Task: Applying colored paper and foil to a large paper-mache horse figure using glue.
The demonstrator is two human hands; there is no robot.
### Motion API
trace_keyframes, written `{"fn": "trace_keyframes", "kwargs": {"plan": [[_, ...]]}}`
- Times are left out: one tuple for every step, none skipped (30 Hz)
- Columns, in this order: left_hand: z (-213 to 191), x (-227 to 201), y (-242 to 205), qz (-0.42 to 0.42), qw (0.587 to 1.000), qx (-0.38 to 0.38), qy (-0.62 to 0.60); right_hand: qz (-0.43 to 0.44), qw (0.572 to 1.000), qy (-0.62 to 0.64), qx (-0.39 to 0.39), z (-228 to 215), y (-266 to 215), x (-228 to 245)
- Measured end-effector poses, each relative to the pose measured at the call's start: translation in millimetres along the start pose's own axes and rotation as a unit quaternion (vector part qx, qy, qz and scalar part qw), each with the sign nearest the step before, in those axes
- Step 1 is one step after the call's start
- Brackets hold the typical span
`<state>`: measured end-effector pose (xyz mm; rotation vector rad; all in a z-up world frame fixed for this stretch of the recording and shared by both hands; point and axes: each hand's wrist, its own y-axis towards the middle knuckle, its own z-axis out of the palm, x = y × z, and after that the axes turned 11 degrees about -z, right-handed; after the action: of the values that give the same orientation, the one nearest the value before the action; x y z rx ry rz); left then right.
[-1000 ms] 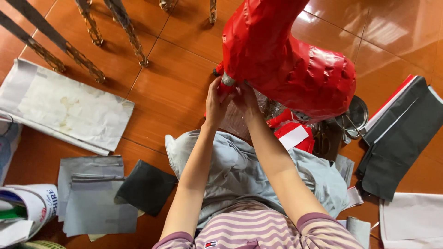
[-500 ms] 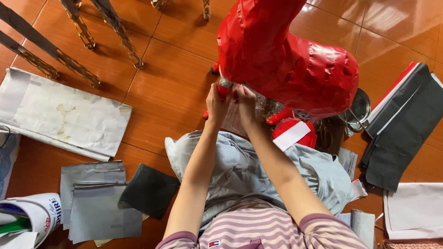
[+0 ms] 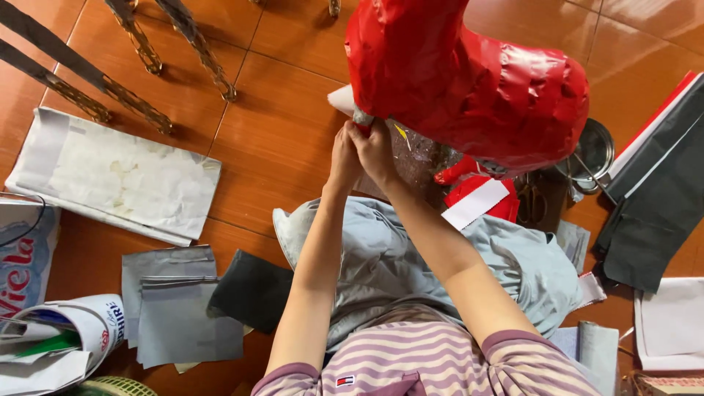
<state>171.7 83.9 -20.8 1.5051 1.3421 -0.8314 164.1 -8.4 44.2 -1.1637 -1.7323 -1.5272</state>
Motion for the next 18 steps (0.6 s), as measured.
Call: {"fn": "trace_keyframes", "kwargs": {"plan": [[-4,-4,0,-0.021,0.999,0.023,-0.033,0.032,0.999,0.029,-0.004,-2,3,2],[-7,-8,0,-0.043,0.996,0.045,-0.068,0.064,0.996,0.056,-0.007,-5,6,3],[-14,-9,-1,-0.043,0.996,0.047,-0.067,0.066,0.996,0.056,-0.009,-5,4,2],[-20,-11,2,-0.084,0.968,0.090,-0.217,0.073,0.993,0.091,-0.002,-6,5,0],[-27,-13,5,-0.123,0.915,0.132,-0.360,0.080,0.989,0.126,0.005,-8,6,-1],[-35,-21,7,-0.122,0.915,0.132,-0.360,0.079,0.989,0.126,0.005,-9,7,-2],[-42,-29,8,-0.140,0.842,0.122,-0.507,0.079,0.988,0.133,0.012,-11,7,-3],[-52,-37,9,-0.155,0.746,0.109,-0.639,0.080,0.986,0.143,0.017,-11,7,-3],[-57,-31,10,-0.154,0.747,0.109,-0.637,0.080,0.986,0.144,0.016,-10,10,1],[-62,-25,8,-0.159,0.730,0.043,-0.663,0.085,0.982,0.169,0.015,-8,10,5],[-67,-18,7,-0.162,0.709,-0.023,-0.686,0.091,0.977,0.194,0.014,-6,10,8],[-67,8,-2,-0.160,0.711,-0.022,-0.684,0.089,0.976,0.197,0.013,-2,6,-10],[-66,34,-10,-0.139,0.738,-0.053,-0.659,0.102,0.969,0.225,-0.003,2,2,-29],[-66,60,-19,-0.118,0.763,-0.083,-0.631,0.114,0.960,0.254,-0.021,7,-2,-47],[-73,34,-29,-0.117,0.764,-0.080,-0.629,0.112,0.960,0.256,-0.023,5,-4,-35],[-79,7,-40,-0.103,0.806,-0.087,-0.577,0.072,0.973,0.219,-0.030,3,-5,-23],[-86,-18,-51,-0.088,0.843,-0.094,-0.522,0.032,0.982,0.180,-0.038,1,-7,-11],[-85,-45,-60,-0.087,0.845,-0.093,-0.520,0.032,0.982,0.182,-0.040,1,-16,10]]}}
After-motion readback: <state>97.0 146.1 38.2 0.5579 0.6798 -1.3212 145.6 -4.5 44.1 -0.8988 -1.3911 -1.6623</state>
